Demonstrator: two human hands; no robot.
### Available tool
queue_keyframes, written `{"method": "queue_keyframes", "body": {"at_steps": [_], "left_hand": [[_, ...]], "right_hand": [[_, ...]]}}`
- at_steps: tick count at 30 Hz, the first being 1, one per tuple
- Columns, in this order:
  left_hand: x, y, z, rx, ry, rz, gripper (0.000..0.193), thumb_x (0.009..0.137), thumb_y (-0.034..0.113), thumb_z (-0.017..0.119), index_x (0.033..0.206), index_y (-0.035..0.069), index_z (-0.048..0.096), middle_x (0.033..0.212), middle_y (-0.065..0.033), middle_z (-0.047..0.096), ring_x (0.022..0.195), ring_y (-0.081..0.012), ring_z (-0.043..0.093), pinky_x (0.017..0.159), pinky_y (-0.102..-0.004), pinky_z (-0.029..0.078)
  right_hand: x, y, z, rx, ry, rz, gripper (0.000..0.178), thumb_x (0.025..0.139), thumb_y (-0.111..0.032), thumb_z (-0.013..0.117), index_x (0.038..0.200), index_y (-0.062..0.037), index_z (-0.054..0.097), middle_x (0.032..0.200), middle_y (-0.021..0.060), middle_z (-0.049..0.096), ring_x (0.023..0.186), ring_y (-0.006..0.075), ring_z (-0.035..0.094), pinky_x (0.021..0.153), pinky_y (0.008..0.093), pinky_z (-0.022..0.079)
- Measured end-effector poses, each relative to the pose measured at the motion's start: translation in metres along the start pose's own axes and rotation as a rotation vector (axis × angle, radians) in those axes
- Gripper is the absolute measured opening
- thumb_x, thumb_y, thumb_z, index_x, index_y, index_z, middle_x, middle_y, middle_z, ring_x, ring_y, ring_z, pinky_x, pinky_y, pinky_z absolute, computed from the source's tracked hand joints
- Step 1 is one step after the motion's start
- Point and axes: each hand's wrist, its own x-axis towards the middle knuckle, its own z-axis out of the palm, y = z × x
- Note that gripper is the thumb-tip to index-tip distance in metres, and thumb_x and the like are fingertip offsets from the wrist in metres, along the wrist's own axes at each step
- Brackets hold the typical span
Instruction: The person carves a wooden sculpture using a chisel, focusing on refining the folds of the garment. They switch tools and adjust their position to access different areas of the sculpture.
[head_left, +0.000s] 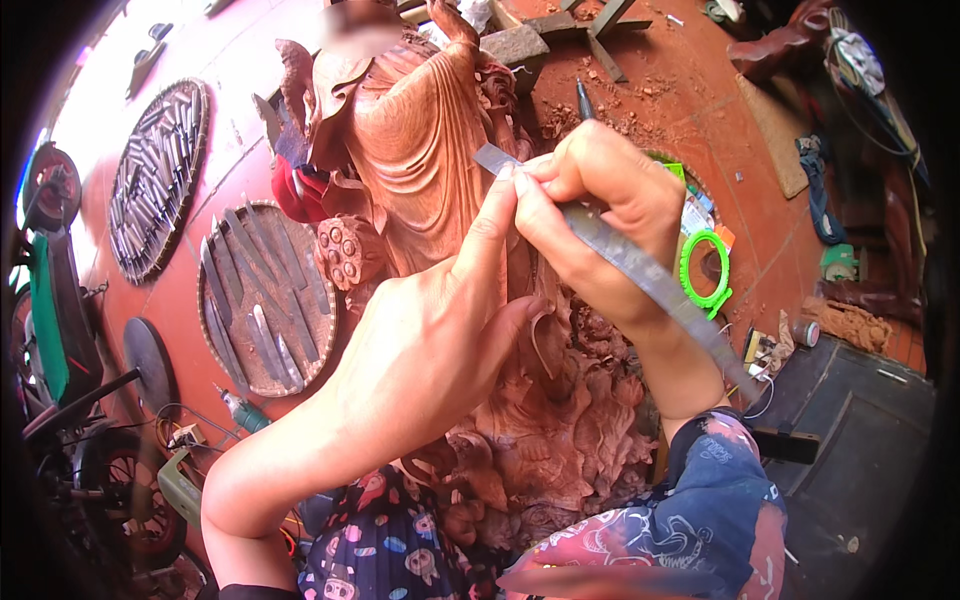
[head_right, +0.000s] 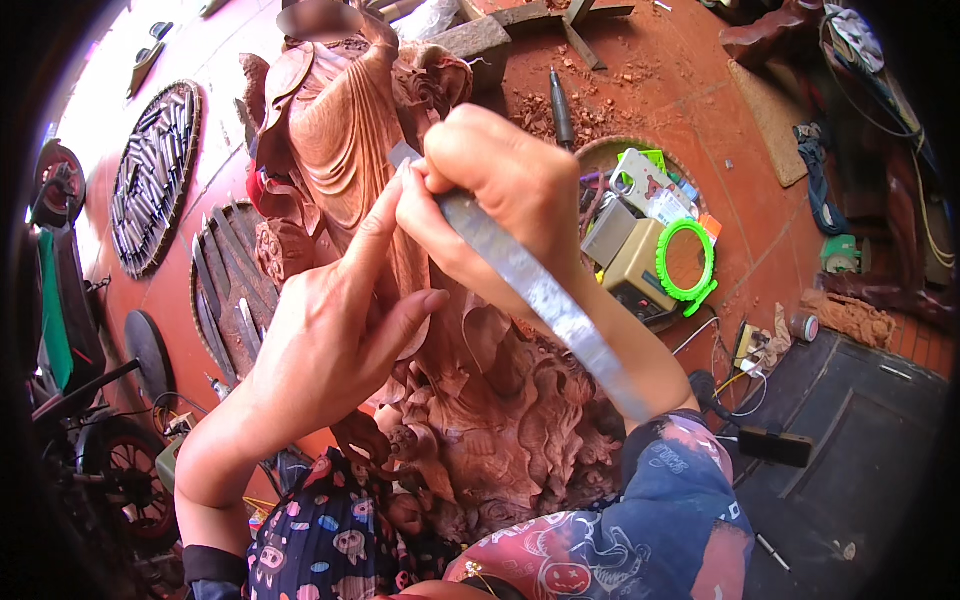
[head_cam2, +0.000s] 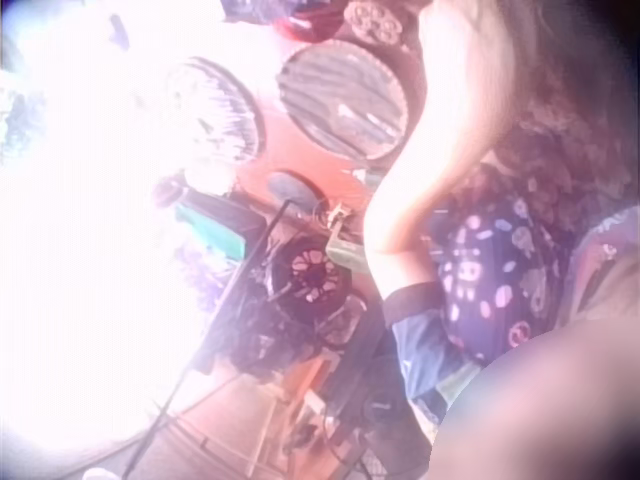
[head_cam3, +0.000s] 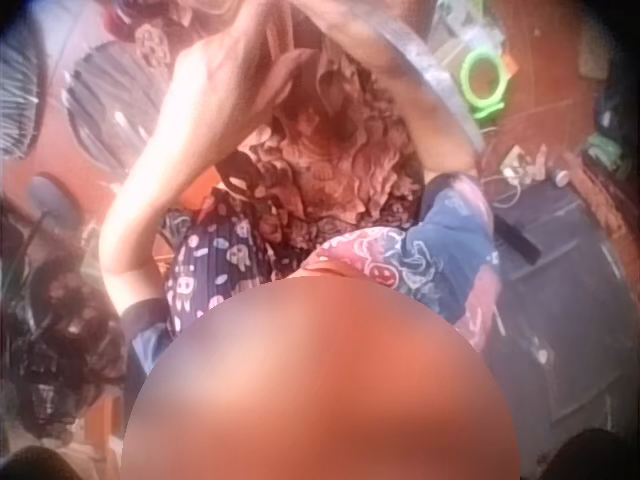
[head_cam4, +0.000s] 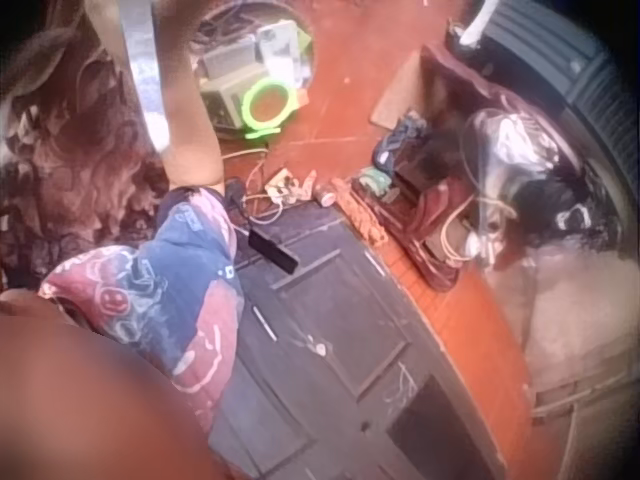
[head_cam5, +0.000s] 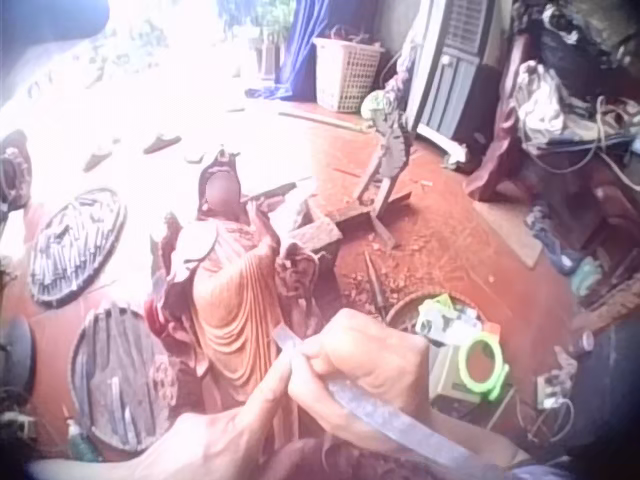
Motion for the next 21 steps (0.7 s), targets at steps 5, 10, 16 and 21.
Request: {"method": "queue_keyframes", "body": {"at_steps": [5, 10, 16, 21], "left_hand": [[0.014, 0.000, -0.007, 0.043, -0.056, -0.074, 0.073, 0.089, 0.016, 0.067, 0.147, -0.005, 0.028, 0.061, -0.0159, 0.056, 0.054, -0.0303, 0.060, 0.053, -0.0401, 0.045], [0.007, 0.011, -0.010, 0.040, -0.071, -0.092, 0.073, 0.089, 0.016, 0.068, 0.148, -0.002, 0.030, 0.065, -0.0158, 0.057, 0.054, -0.0296, 0.058, 0.052, -0.0395, 0.044], [0.006, 0.008, -0.004, 0.071, -0.124, -0.133, 0.077, 0.087, 0.015, 0.071, 0.149, 0.000, 0.029, 0.065, -0.0179, 0.058, 0.057, -0.0326, 0.061, 0.056, -0.0408, 0.047], [0.016, 0.008, -0.011, 0.112, -0.075, -0.072, 0.078, 0.087, 0.016, 0.070, 0.150, 0.001, 0.027, 0.063, -0.0162, 0.057, 0.056, -0.0319, 0.060, 0.057, -0.0413, 0.048]], "right_hand": [[0.005, 0.012, 0.010, 0.073, 0.143, 0.038, 0.022, 0.073, 0.004, 0.069, 0.065, -0.0005, 0.049, 0.062, 0.0084, 0.052, 0.054, 0.0137, 0.052, 0.051, 0.0271, 0.043], [-0.004, 0.016, 0.003, 0.175, 0.091, 0.093, 0.022, 0.081, 0.007, 0.068, 0.069, -0.0010, 0.051, 0.069, 0.0026, 0.056, 0.062, 0.0063, 0.052, 0.057, 0.0220, 0.043], [-0.015, 0.022, 0.009, 0.283, 0.159, 0.119, 0.024, 0.078, 0.004, 0.070, 0.065, -0.0021, 0.050, 0.067, 0.0054, 0.057, 0.063, 0.0086, 0.056, 0.056, 0.0236, 0.045], [-0.001, 0.020, 0.012, 0.329, 0.201, 0.233, 0.024, 0.078, 0.003, 0.071, 0.066, -0.0015, 0.051, 0.066, 0.0035, 0.055, 0.060, 0.0069, 0.053, 0.056, 0.0228, 0.043]]}}
